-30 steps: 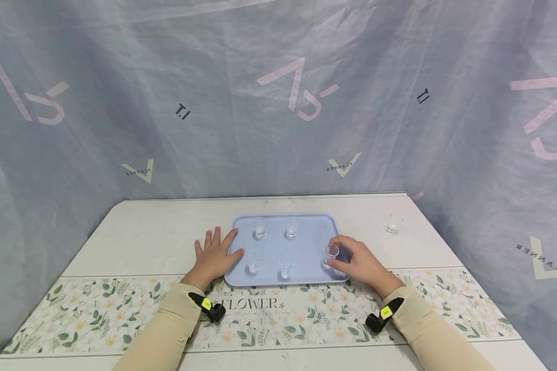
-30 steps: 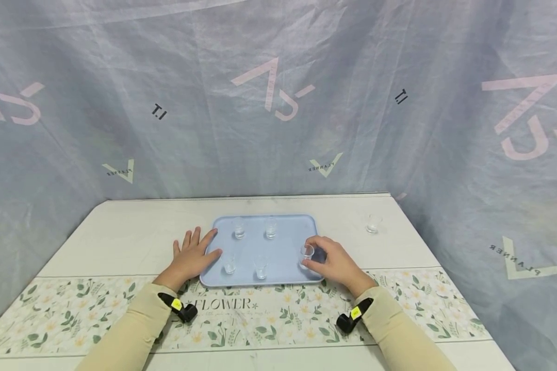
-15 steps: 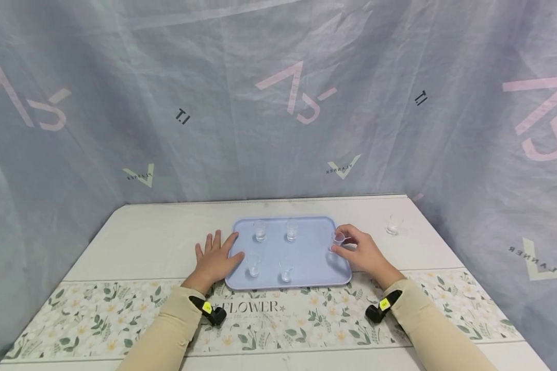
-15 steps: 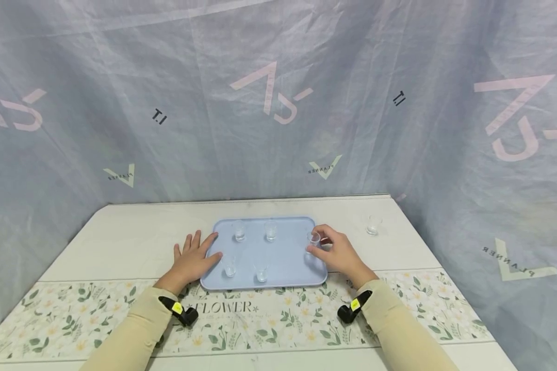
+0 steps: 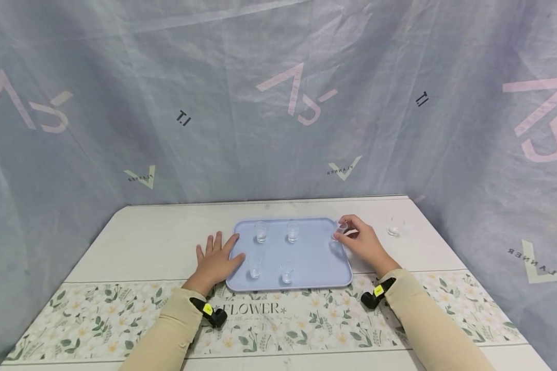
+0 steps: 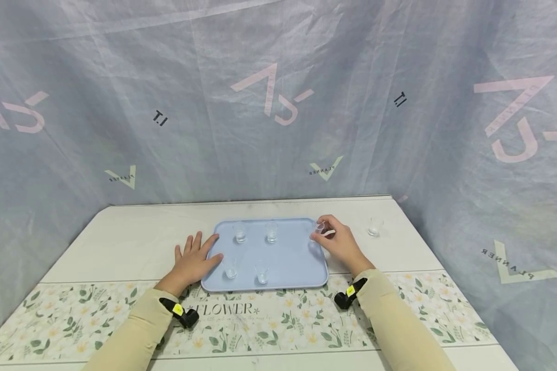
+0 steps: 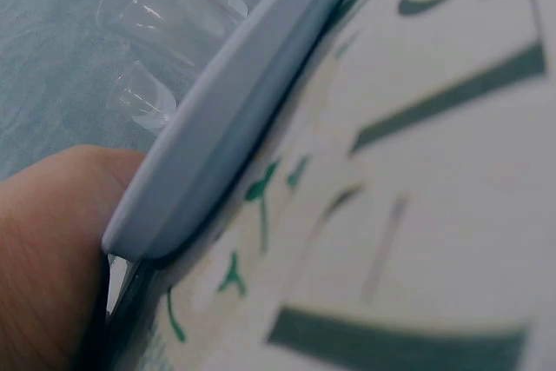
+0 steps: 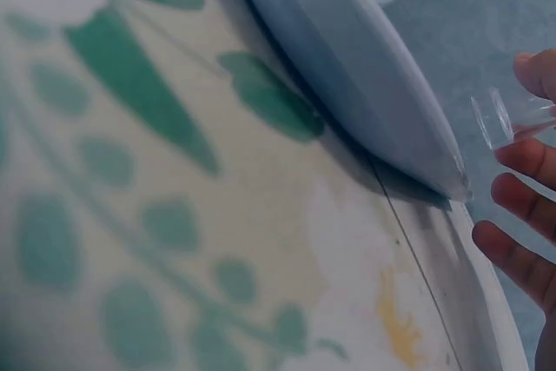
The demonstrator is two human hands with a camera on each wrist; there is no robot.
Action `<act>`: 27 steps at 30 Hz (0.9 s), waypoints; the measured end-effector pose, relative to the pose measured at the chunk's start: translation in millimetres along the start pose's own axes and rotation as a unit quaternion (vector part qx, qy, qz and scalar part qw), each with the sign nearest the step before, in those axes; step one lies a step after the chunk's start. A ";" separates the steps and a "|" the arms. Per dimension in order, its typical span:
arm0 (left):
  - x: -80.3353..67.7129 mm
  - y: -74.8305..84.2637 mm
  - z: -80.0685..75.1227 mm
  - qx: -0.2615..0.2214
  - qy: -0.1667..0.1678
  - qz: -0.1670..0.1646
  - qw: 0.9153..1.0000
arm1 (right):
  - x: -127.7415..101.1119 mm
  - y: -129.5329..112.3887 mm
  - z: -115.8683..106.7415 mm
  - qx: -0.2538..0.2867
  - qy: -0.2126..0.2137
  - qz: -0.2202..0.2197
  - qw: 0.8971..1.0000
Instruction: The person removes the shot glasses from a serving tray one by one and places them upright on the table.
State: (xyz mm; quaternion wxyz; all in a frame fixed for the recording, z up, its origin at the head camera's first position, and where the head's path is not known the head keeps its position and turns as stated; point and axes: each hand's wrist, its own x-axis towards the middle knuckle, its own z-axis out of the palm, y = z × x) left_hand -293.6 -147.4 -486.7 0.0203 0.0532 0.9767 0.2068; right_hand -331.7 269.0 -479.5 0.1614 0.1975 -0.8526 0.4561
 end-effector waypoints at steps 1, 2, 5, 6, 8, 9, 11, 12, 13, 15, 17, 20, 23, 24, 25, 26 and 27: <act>0.0 0.2 -0.2 0.001 0.000 0.000 1.000 | 0.6 1.3 -0.2 -0.004 0.001 0.002 1.000; 0.1 0.2 -0.4 0.001 0.000 0.000 1.000 | 1.1 3.0 -0.4 -0.008 0.004 0.003 1.000; 0.4 0.3 -0.5 0.002 0.001 0.001 1.000 | 2.0 7.9 -0.1 -0.023 0.016 0.011 1.000; 0.5 0.2 -0.3 0.002 0.000 0.001 1.000 | 2.2 9.5 0.1 -0.029 0.020 0.016 0.999; 0.5 -0.1 0.2 0.003 0.000 0.001 1.000 | 2.1 12.1 0.1 -0.039 0.028 0.025 0.999; 0.4 -0.1 0.4 0.004 -0.001 0.000 1.000 | 2.2 12.8 0.0 -0.043 0.031 0.030 0.998; 0.0 0.0 0.5 0.004 0.000 -0.001 1.000 | 2.2 13.0 -0.2 -0.048 0.036 0.041 0.997; -0.1 0.1 0.4 0.004 -0.001 -0.001 1.000 | 2.3 12.8 -0.5 -0.052 0.038 0.046 0.997; -0.1 0.1 0.3 0.004 -0.001 -0.002 1.000 | 2.3 12.4 -0.9 -0.055 0.039 0.051 0.996; 0.3 0.0 0.1 0.004 -0.001 -0.001 1.000 | 2.7 11.2 -1.4 -0.059 0.041 0.060 0.996; 1.0 -0.3 -0.1 0.006 0.000 0.001 1.000 | 3.0 10.2 -2.0 -0.064 0.043 0.070 0.995; 1.6 -0.6 -0.4 0.005 0.003 0.005 1.000 | 3.7 11.1 -2.5 -0.067 0.046 0.080 0.993; 1.3 -0.8 -0.5 0.002 0.002 0.005 1.000 | 4.4 13.9 -2.7 -0.069 0.052 0.082 0.993; 1.1 -0.7 -0.5 0.000 0.002 0.005 1.000 | 4.4 14.8 -2.6 -0.068 0.055 0.081 0.993; 0.9 -0.7 -0.4 0.000 0.002 0.005 1.000 | 4.3 15.7 -2.6 -0.069 0.058 0.080 0.993; 0.9 -0.8 -0.3 -0.001 0.001 0.005 1.000 | 4.2 16.0 -2.6 -0.070 0.060 0.080 0.993; 1.0 -1.0 0.0 -0.002 0.001 0.004 1.000 | 4.1 16.5 -2.6 -0.071 0.062 0.080 0.992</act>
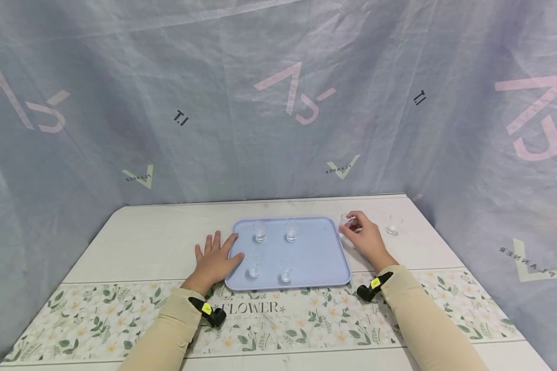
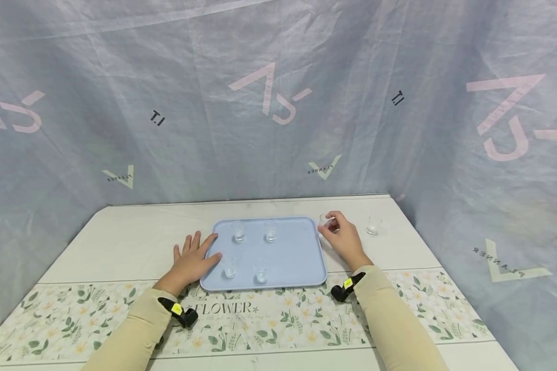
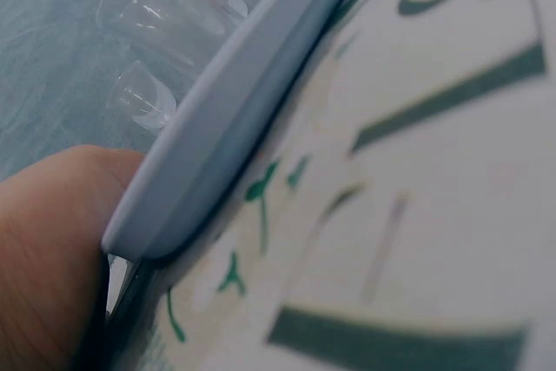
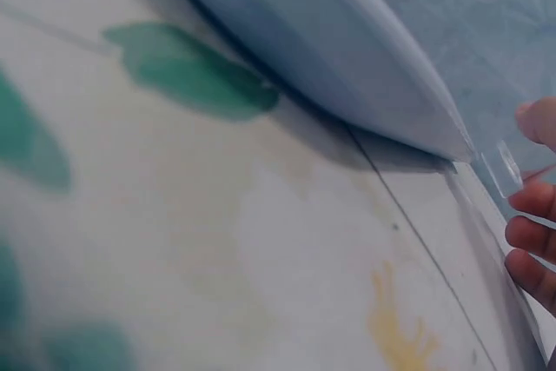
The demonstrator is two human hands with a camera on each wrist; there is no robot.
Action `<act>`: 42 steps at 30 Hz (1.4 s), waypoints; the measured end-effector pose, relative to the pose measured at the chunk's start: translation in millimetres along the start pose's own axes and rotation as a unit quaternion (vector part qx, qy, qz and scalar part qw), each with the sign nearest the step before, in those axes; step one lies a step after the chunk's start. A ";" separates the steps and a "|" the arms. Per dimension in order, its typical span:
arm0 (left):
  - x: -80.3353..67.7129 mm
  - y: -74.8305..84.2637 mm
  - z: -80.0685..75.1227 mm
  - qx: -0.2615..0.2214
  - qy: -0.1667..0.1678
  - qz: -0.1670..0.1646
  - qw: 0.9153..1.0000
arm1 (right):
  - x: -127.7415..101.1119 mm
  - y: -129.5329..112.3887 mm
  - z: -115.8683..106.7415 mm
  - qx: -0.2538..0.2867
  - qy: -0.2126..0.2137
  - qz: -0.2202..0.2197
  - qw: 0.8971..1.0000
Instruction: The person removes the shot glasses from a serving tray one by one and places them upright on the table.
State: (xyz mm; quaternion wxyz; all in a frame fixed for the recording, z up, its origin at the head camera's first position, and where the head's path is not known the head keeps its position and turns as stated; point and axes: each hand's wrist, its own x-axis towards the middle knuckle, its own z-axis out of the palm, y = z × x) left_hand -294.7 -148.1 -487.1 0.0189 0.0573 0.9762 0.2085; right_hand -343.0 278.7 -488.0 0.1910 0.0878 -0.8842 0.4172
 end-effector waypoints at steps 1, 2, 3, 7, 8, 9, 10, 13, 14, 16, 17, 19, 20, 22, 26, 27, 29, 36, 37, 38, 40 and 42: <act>0.0 0.0 0.0 -0.001 0.000 0.000 1.000 | -0.1 0.1 0.1 -0.001 0.002 0.000 1.000; -0.1 0.1 0.0 -0.001 -0.001 -0.001 1.000 | -0.2 0.1 0.1 -0.001 0.004 0.000 1.000; 0.0 0.0 0.1 -0.002 -0.002 -0.001 1.000 | -0.2 0.4 0.0 -0.003 0.005 -0.002 1.000; 0.0 -0.1 0.1 -0.002 -0.004 -0.002 1.000 | -0.4 1.0 -0.1 -0.007 0.009 -0.005 1.000; -0.1 0.1 0.1 -0.001 -0.004 -0.002 1.000 | -0.3 1.2 -0.2 -0.008 0.010 -0.006 1.000; -0.2 0.1 0.0 -0.001 -0.003 -0.001 1.000 | -0.2 1.5 -0.3 -0.011 0.010 -0.006 1.000; -0.1 0.1 0.0 -0.001 -0.003 -0.001 1.000 | -0.1 1.9 -0.2 -0.011 0.012 -0.005 1.000; 0.2 0.1 0.4 0.001 -0.001 0.000 1.000 | 0.3 3.2 -0.4 -0.014 0.013 -0.005 1.000; 0.6 -0.2 0.6 0.003 -0.003 -0.002 1.000 | 0.4 3.5 -0.3 -0.015 0.014 -0.005 1.000; 1.3 -0.7 1.1 0.005 -0.005 -0.003 1.000 | 0.4 3.9 -0.4 -0.017 0.014 -0.003 1.000; 1.8 -1.0 1.4 0.007 -0.006 -0.004 1.000 | 0.4 4.0 -0.5 -0.019 0.013 -0.003 1.000; 2.0 -1.0 1.8 0.007 -0.006 -0.005 1.000 | 0.2 4.2 -0.7 -0.023 0.012 -0.001 1.000; 2.2 -1.2 1.9 0.008 -0.007 -0.006 1.000 | 0.3 4.1 -0.6 -0.023 0.013 0.001 1.000; 1.5 -0.5 1.8 0.006 -0.007 -0.007 1.000 | 0.2 4.3 -0.7 -0.024 0.013 0.003 1.000; -0.2 1.1 0.9 0.000 -0.007 -0.007 1.000 | -0.2 5.2 -0.4 -0.031 0.017 0.005 0.999; -0.5 1.3 0.6 0.000 -0.008 -0.007 1.000 | -0.3 5.7 -0.5 -0.034 0.017 0.006 0.999; -0.8 1.5 0.6 0.001 -0.008 -0.006 1.000 | -0.3 6.4 -0.4 -0.041 0.018 0.009 0.999; -0.3 1.3 0.6 0.001 -0.006 -0.006 1.000 | 1.2 9.0 0.2 -0.065 0.006 0.012 0.998; -0.3 1.2 0.7 0.002 -0.006 -0.006 1.000 | 1.5 9.1 0.3 -0.066 0.004 0.013 0.998; -0.3 1.1 0.8 0.003 -0.007 -0.008 1.000 | 1.7 9.2 0.4 -0.068 0.001 0.012 0.998; -0.7 1.2 1.0 0.004 -0.005 -0.007 1.000 | 1.7 8.9 0.4 -0.070 -0.002 0.012 0.997; -1.3 1.6 1.0 0.001 -0.004 -0.005 1.000 | 1.6 8.5 0.4 -0.069 -0.002 0.014 0.998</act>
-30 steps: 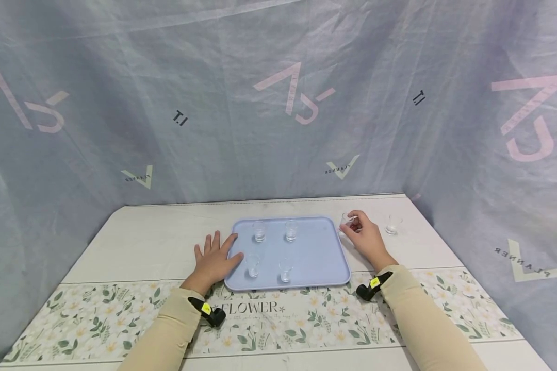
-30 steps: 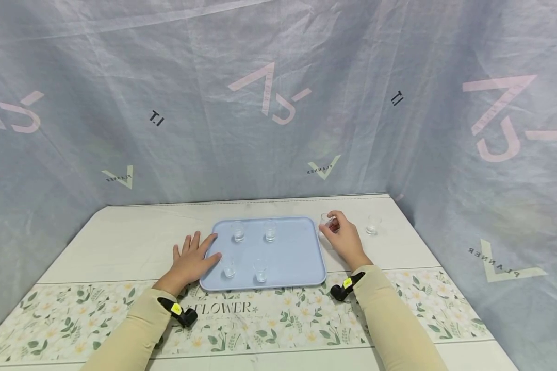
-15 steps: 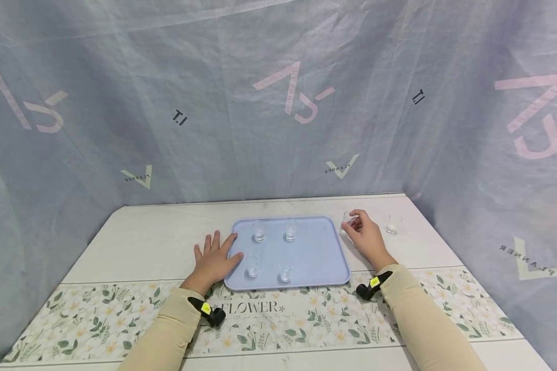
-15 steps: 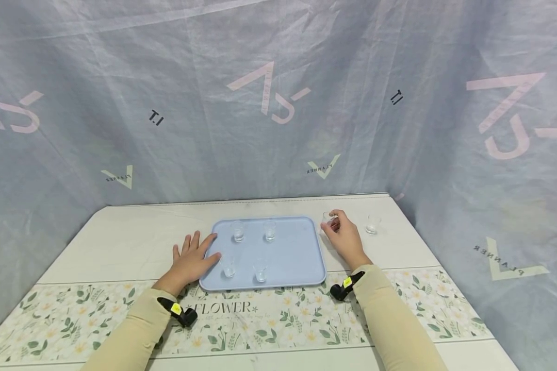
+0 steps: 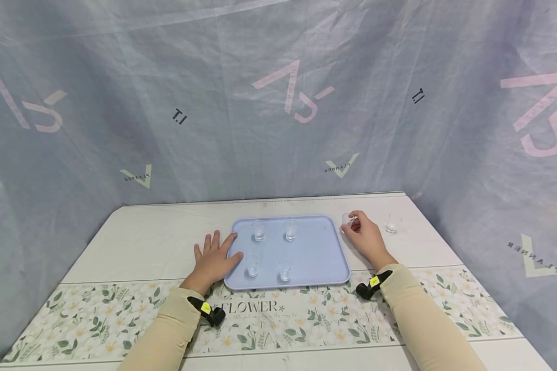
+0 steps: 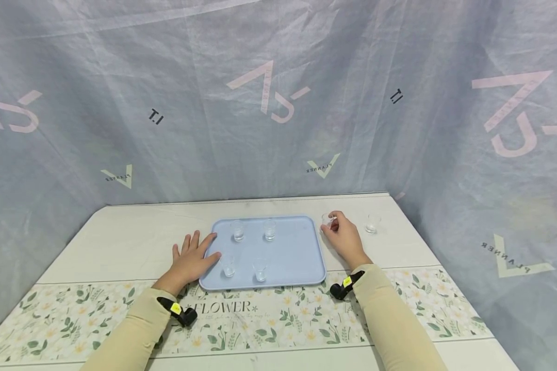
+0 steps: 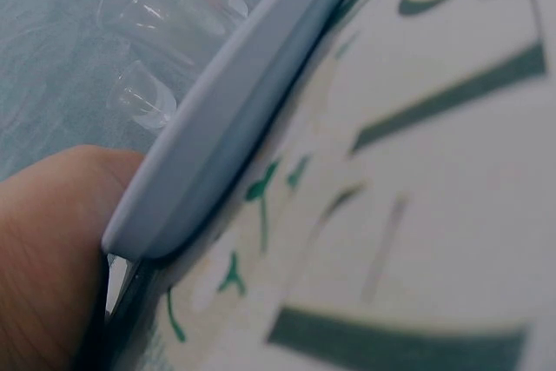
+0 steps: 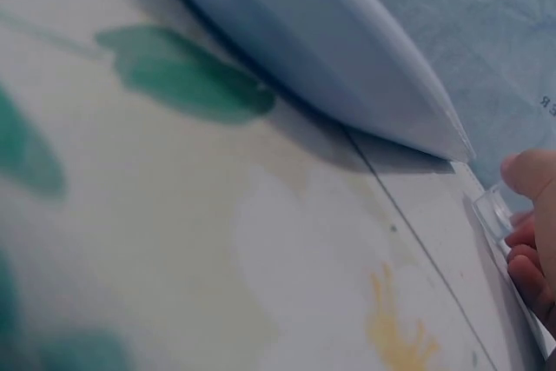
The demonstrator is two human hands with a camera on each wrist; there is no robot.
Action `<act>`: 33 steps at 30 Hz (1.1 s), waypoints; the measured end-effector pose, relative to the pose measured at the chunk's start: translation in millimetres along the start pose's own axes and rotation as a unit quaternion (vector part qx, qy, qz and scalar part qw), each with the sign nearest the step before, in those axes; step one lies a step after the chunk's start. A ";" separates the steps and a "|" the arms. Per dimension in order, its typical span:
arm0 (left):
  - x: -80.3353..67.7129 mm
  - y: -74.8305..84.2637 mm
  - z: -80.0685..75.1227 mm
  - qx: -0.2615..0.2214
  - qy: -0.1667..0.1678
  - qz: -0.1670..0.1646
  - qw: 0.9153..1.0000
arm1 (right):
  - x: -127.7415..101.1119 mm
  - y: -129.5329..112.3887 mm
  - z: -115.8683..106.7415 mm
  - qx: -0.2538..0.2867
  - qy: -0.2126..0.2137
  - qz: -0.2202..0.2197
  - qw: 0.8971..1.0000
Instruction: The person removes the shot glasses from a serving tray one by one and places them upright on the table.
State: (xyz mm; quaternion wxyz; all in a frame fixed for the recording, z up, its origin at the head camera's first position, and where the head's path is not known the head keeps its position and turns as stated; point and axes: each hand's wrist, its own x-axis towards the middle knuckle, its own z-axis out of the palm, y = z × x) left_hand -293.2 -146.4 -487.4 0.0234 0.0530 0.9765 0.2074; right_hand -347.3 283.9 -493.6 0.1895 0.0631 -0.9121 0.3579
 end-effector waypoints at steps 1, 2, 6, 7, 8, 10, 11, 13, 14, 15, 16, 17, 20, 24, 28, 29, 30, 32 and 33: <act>-0.1 0.1 -0.1 0.000 0.000 0.000 1.000 | 0.0 -0.2 -0.2 -0.001 0.000 0.001 1.000; -0.2 0.5 -0.3 0.000 0.001 0.001 1.000 | 0.0 -0.3 -0.5 -0.003 0.000 0.003 1.000; 0.1 0.5 -0.9 0.002 0.004 0.002 1.000 | 0.5 0.4 -0.7 -0.011 -0.006 0.012 1.000; 0.4 0.4 -0.9 0.004 0.004 0.002 1.000 | 0.7 0.5 -0.7 -0.013 -0.009 0.015 1.000; 0.6 0.2 -0.9 0.004 0.004 0.003 1.000 | 0.9 0.6 -0.5 -0.014 -0.011 0.017 1.000; 0.9 -0.5 -0.8 0.003 0.005 0.003 1.000 | 1.1 0.4 -0.2 -0.015 -0.015 0.020 1.000; 1.2 -0.9 -0.7 0.003 0.004 0.003 1.000 | 1.0 -0.1 -0.3 -0.014 -0.016 0.020 1.000; 1.5 -1.2 -0.8 0.001 0.003 0.003 1.000 | 0.7 -0.9 -0.5 -0.011 -0.018 0.020 1.000; 1.3 -1.3 -0.9 0.000 0.003 0.002 1.000 | 0.5 -1.3 -0.4 -0.011 -0.020 0.021 1.000; 1.6 -1.7 -0.5 0.000 0.000 0.002 1.000 | 0.4 -1.9 -0.6 -0.008 -0.021 0.023 0.999; 1.7 -1.6 -0.5 -0.001 -0.001 0.001 1.000 | 0.3 -2.4 -0.8 -0.005 -0.022 0.025 0.999; 1.8 -1.5 -0.4 -0.002 0.000 0.001 1.000 | 0.2 -2.8 -0.9 -0.001 -0.023 0.027 0.999; 1.7 -1.5 0.1 0.000 -0.001 0.000 1.000 | 0.1 -3.6 -0.9 0.010 -0.020 0.025 0.999; 1.0 -0.8 0.5 0.004 -0.003 0.001 1.000 | -0.7 -6.8 -0.4 0.004 0.013 -0.003 1.000; 0.3 -0.5 0.4 0.005 -0.004 0.000 1.000 | -0.6 -16.6 1.4 -0.008 0.053 -0.043 0.998; 0.3 -0.9 0.3 0.005 -0.004 0.000 1.000 | -0.2 -19.5 2.4 -0.009 0.059 -0.055 0.997; 0.3 -0.9 0.0 0.005 -0.003 0.000 1.000 | 0.3 -22.6 3.4 -0.011 0.062 -0.065 0.996; 0.3 -1.0 -0.2 0.005 -0.001 0.000 1.000 | 1.3 -29.5 5.9 -0.017 0.064 -0.084 0.994; 0.1 -0.7 -0.6 0.004 0.000 0.002 1.000 | 1.8 -33.0 7.2 -0.018 0.063 -0.093 0.993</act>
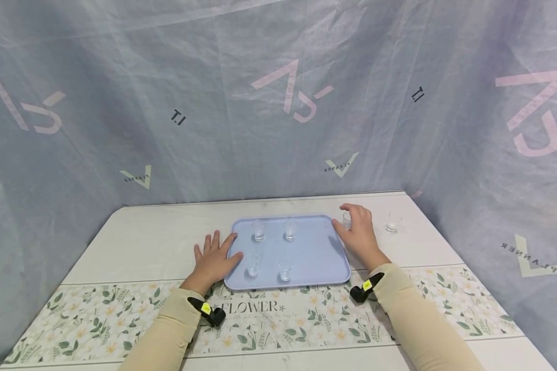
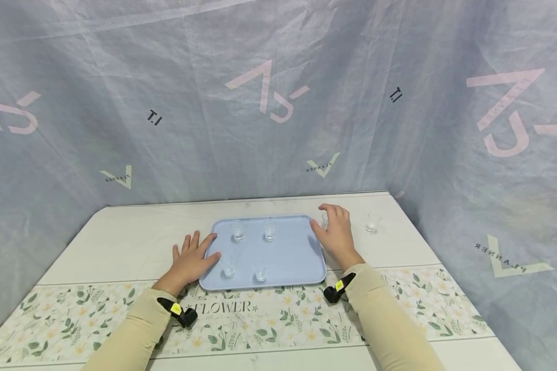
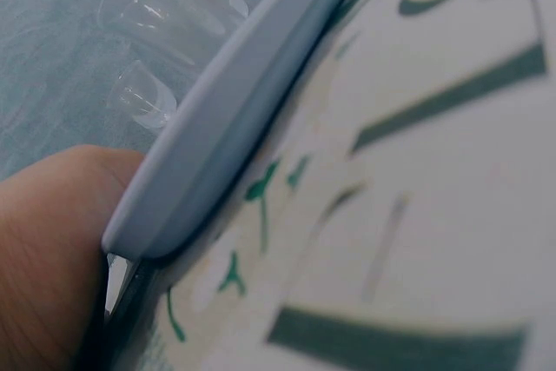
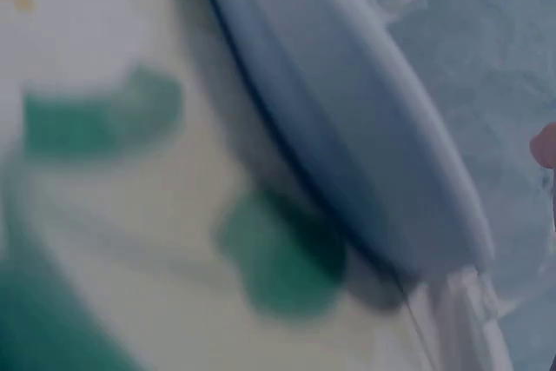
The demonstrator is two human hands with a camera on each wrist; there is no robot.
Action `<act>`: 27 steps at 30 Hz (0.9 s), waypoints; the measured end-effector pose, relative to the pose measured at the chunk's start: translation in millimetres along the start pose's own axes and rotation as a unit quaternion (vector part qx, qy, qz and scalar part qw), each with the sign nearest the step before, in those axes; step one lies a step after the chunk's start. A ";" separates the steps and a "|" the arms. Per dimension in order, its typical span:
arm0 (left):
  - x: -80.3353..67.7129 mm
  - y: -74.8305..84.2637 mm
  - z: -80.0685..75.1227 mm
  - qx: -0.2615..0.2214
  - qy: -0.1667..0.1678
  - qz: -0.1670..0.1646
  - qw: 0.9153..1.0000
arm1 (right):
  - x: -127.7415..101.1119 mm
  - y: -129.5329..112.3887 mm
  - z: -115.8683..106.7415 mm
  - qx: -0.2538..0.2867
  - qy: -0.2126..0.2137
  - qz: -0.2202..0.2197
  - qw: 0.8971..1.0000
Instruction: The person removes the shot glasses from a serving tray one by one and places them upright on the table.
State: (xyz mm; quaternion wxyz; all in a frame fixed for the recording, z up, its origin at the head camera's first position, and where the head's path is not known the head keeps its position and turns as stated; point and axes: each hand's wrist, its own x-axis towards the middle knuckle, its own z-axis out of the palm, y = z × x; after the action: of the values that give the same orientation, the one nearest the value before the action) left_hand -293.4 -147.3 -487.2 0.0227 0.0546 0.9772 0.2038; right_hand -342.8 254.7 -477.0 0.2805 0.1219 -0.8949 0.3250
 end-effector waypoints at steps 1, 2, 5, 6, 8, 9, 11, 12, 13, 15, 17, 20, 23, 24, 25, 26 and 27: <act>-0.2 0.0 -0.1 0.000 0.000 0.000 1.000 | 0.8 -2.9 1.7 -0.002 0.000 -0.010 1.000; -0.3 0.0 -0.2 0.001 -0.001 -0.001 1.000 | 1.7 -5.8 3.4 -0.005 -0.001 -0.020 1.000; -0.7 0.5 -0.3 -0.001 0.001 0.000 1.000 | 2.9 -16.0 7.0 -0.014 -0.004 -0.047 0.999; -1.0 0.6 -0.3 -0.003 0.002 0.001 1.000 | 3.1 -18.9 8.0 -0.018 -0.004 -0.056 0.998; -0.5 0.2 0.2 -0.002 -0.001 -0.001 1.000 | 3.1 -25.2 9.2 -0.024 -0.002 -0.068 0.997; -0.5 0.1 0.5 -0.002 0.000 -0.001 1.000 | 2.9 -28.6 9.7 -0.023 -0.004 -0.070 0.997; -0.4 -0.3 0.9 0.000 0.001 -0.001 1.000 | 2.5 -34.4 11.9 -0.016 -0.016 -0.072 0.997; -0.3 -0.7 1.1 0.001 0.001 -0.001 1.000 | 2.1 -37.5 13.2 -0.009 -0.029 -0.068 0.997; -0.1 -0.9 1.2 0.003 0.001 -0.002 1.000 | 1.6 -40.9 14.5 -0.001 -0.044 -0.063 0.997; -0.3 -1.3 1.4 0.004 0.003 -0.001 1.000 | 0.7 -47.9 17.9 0.017 -0.078 -0.054 0.995; -0.1 -1.8 1.7 0.005 0.002 -0.001 1.000 | 0.1 -54.7 21.6 0.032 -0.109 -0.048 0.992; 0.4 -2.4 2.6 0.001 0.003 -0.001 1.000 | -0.2 -62.8 28.4 0.048 -0.134 -0.048 0.989; 1.3 -2.6 3.9 0.000 0.003 -0.002 1.000 | 0.0 -67.9 36.3 0.061 -0.145 -0.055 0.986; 1.6 -2.6 4.1 -0.001 0.003 -0.001 1.000 | 0.2 -69.7 38.6 0.066 -0.149 -0.056 0.985; 2.0 -2.7 4.4 0.001 0.003 -0.001 1.000 | 0.4 -71.3 40.7 0.070 -0.153 -0.057 0.984; 2.3 -2.4 4.5 0.002 0.003 -0.001 1.000 | 0.7 -73.0 42.5 0.076 -0.158 -0.055 0.983; 2.8 -2.1 4.5 0.004 0.003 -0.001 1.000 | 0.8 -74.9 44.0 0.082 -0.163 -0.050 0.982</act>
State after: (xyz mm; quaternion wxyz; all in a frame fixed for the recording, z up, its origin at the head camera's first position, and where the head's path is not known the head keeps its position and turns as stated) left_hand -296.1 -147.2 -492.3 0.0202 0.0532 0.9782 0.1997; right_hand -332.1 169.2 -465.9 0.1359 0.2402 -0.8916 0.3590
